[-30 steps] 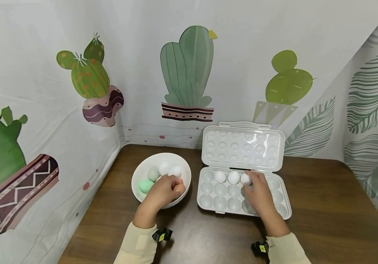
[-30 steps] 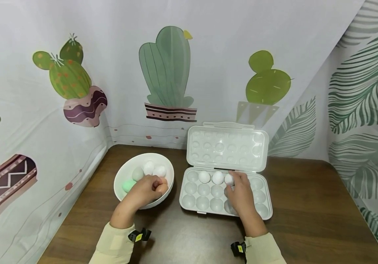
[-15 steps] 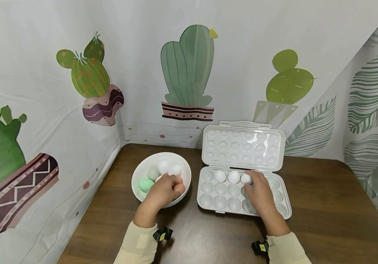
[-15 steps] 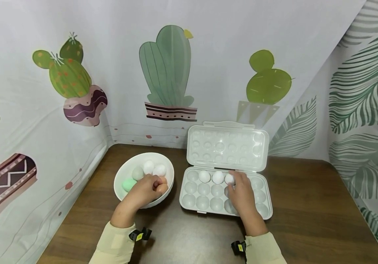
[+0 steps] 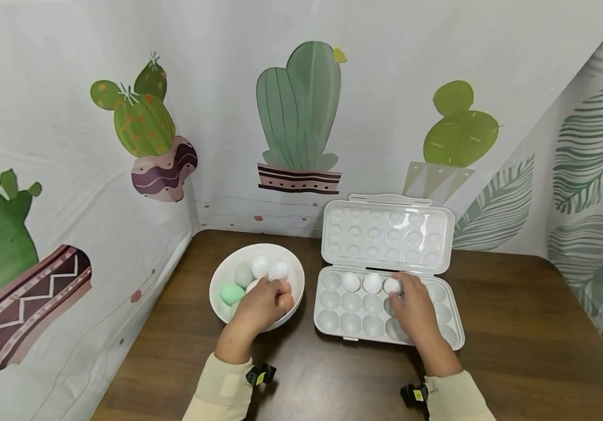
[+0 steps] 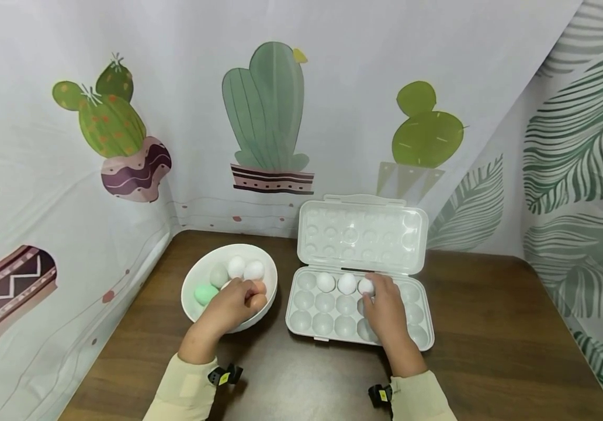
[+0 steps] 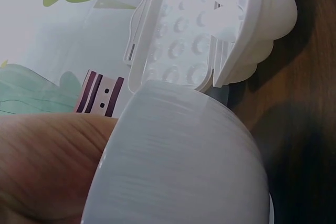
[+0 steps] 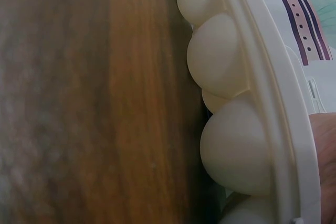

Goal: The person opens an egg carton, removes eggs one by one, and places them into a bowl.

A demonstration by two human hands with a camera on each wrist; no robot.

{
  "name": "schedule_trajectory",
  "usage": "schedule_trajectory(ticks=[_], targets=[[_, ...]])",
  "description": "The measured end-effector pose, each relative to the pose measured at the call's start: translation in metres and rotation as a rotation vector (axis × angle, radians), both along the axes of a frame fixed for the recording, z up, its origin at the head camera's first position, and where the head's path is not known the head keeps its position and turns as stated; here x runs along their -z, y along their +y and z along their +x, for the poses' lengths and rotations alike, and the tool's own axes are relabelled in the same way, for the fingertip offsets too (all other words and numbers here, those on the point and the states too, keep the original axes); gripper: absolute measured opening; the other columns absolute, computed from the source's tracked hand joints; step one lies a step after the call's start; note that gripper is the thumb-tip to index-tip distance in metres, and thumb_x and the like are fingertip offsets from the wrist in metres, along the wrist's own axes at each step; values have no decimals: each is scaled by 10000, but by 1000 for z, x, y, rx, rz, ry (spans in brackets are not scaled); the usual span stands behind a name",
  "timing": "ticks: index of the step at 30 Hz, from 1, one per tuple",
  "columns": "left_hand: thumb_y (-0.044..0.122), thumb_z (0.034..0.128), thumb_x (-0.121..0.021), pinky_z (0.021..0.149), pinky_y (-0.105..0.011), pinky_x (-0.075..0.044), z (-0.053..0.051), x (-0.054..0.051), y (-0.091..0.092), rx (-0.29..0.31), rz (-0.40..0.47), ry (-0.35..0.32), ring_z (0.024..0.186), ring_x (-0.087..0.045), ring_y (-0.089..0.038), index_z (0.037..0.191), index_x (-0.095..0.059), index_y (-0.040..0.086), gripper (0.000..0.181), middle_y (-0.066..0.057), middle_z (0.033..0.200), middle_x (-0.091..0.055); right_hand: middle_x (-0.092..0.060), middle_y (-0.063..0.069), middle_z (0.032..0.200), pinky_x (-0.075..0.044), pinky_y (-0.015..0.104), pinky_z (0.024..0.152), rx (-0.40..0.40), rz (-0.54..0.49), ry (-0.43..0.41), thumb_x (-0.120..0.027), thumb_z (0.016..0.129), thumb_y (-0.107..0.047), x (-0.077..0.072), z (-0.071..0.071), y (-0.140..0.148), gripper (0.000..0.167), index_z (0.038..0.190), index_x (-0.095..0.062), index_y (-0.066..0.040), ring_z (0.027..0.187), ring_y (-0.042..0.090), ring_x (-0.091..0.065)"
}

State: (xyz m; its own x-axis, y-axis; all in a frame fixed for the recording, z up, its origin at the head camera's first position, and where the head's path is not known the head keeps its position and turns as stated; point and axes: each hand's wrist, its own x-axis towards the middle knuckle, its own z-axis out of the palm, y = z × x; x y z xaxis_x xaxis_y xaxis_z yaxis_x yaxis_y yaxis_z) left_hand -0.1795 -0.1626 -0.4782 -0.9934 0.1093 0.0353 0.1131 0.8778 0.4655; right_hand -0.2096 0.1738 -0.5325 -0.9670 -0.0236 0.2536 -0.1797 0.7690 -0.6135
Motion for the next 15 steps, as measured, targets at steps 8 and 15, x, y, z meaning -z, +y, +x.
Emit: schedule_trajectory(ticks=[8,15], targets=[[140,834,-655,705,-319,-423,2,-3,-1,14,3,-3,779,-468,-189,824,-641,136,17,-57,865,-499,-559,294,1324,-431,589,1050,-4,4,-11,-662,909,-77,1,1,0,444,1328,-557,25,1248,478,-519],[166,831,-686,649,-301,-379,0,-7,-3,13,55,-1,736,-436,-169,713,-595,123,154,-27,776,-469,-573,292,1298,-436,592,1039,-1,11,24,-676,902,-65,1,1,1,440,1316,-567,36,1231,474,-530]])
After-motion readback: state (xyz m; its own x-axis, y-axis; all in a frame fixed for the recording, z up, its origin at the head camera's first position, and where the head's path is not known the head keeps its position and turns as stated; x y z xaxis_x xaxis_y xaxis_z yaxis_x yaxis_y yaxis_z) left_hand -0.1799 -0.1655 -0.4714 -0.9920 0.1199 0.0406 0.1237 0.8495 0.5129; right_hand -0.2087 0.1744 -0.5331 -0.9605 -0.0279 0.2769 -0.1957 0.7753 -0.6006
